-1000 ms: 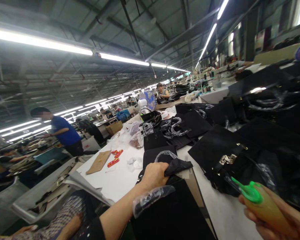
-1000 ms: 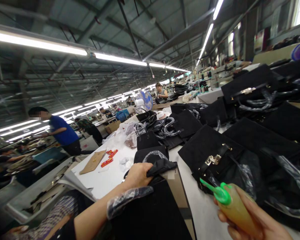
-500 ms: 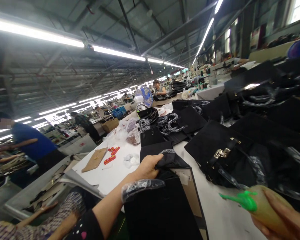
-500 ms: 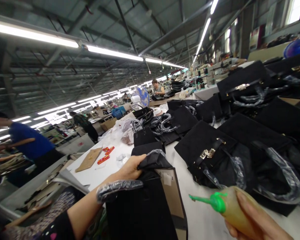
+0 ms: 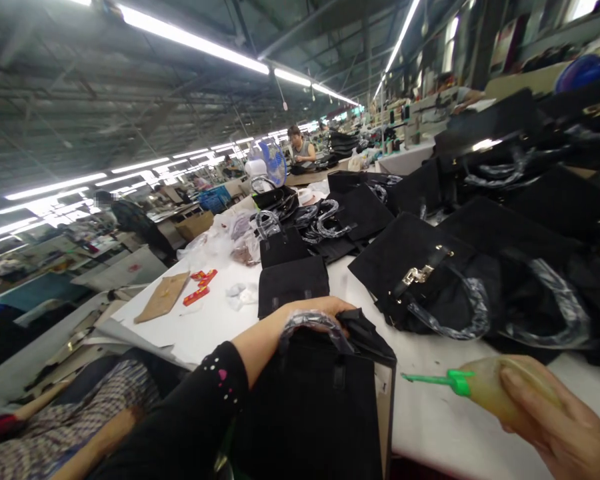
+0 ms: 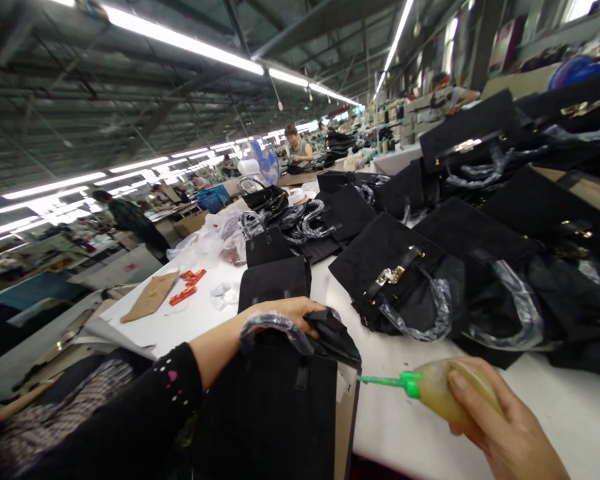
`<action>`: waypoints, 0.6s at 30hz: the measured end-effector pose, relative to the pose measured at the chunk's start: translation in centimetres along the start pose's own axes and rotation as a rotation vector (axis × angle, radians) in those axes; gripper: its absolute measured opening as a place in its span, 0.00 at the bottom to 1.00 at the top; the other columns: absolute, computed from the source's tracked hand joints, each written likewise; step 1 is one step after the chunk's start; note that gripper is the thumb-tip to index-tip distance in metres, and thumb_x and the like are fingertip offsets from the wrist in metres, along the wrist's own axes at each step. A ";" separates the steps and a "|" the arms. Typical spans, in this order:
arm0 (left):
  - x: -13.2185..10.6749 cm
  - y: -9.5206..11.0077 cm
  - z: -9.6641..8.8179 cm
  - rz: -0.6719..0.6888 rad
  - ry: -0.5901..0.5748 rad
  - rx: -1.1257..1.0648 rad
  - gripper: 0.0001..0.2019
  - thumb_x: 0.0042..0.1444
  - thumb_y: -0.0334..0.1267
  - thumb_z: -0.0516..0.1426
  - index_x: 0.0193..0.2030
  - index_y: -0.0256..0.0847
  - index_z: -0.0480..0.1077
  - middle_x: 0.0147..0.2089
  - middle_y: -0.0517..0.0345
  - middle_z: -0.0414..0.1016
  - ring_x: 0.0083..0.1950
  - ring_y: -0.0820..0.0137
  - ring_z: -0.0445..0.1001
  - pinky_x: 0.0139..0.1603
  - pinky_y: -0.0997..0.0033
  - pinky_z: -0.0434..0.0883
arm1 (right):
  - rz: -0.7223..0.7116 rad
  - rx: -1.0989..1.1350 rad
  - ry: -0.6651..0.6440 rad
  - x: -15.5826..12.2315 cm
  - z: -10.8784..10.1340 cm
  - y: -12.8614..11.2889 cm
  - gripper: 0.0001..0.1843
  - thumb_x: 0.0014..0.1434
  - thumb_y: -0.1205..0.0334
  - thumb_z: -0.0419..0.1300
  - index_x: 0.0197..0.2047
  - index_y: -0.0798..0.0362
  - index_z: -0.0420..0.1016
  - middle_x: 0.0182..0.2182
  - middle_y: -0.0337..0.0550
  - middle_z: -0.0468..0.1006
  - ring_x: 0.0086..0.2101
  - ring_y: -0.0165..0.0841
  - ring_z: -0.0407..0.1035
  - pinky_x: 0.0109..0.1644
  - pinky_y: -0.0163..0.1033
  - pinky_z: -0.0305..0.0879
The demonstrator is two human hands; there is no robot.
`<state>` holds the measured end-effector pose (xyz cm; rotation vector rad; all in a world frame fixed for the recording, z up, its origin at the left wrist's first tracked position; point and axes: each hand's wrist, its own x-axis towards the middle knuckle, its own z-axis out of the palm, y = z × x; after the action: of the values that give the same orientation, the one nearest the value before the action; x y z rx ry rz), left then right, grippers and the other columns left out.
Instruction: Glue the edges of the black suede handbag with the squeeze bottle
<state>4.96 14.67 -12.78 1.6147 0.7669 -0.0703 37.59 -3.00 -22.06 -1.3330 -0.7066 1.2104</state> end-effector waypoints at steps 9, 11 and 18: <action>2.6 -3.6 -0.5 -0.017 0.013 -0.081 0.20 0.42 0.40 0.71 0.43 0.38 0.76 0.43 0.52 0.82 0.42 0.62 0.79 0.45 0.66 0.75 | -0.665 -0.642 0.037 0.4 0.1 1.3 0.22 0.59 0.38 0.59 0.37 0.50 0.73 0.36 0.42 0.77 0.32 0.37 0.74 0.33 0.36 0.70; 2.7 -3.7 -0.5 -0.023 0.015 -0.081 0.18 0.43 0.39 0.70 0.43 0.38 0.76 0.42 0.53 0.82 0.41 0.63 0.79 0.43 0.67 0.75 | -0.767 -0.665 -0.031 0.5 0.8 1.1 0.18 0.63 0.42 0.59 0.37 0.50 0.72 0.35 0.40 0.75 0.29 0.33 0.71 0.31 0.34 0.67; 3.0 -4.3 -0.5 -0.009 0.061 -0.101 0.18 0.41 0.35 0.70 0.41 0.39 0.77 0.41 0.55 0.82 0.41 0.64 0.79 0.42 0.69 0.75 | -0.977 -0.730 -0.222 1.2 1.9 0.1 0.08 0.68 0.57 0.55 0.37 0.49 0.69 0.29 0.37 0.71 0.26 0.29 0.68 0.30 0.31 0.63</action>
<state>4.88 16.41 -17.71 1.5237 0.8121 0.0115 36.13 -1.29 -22.14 -1.1376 -1.8103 0.2831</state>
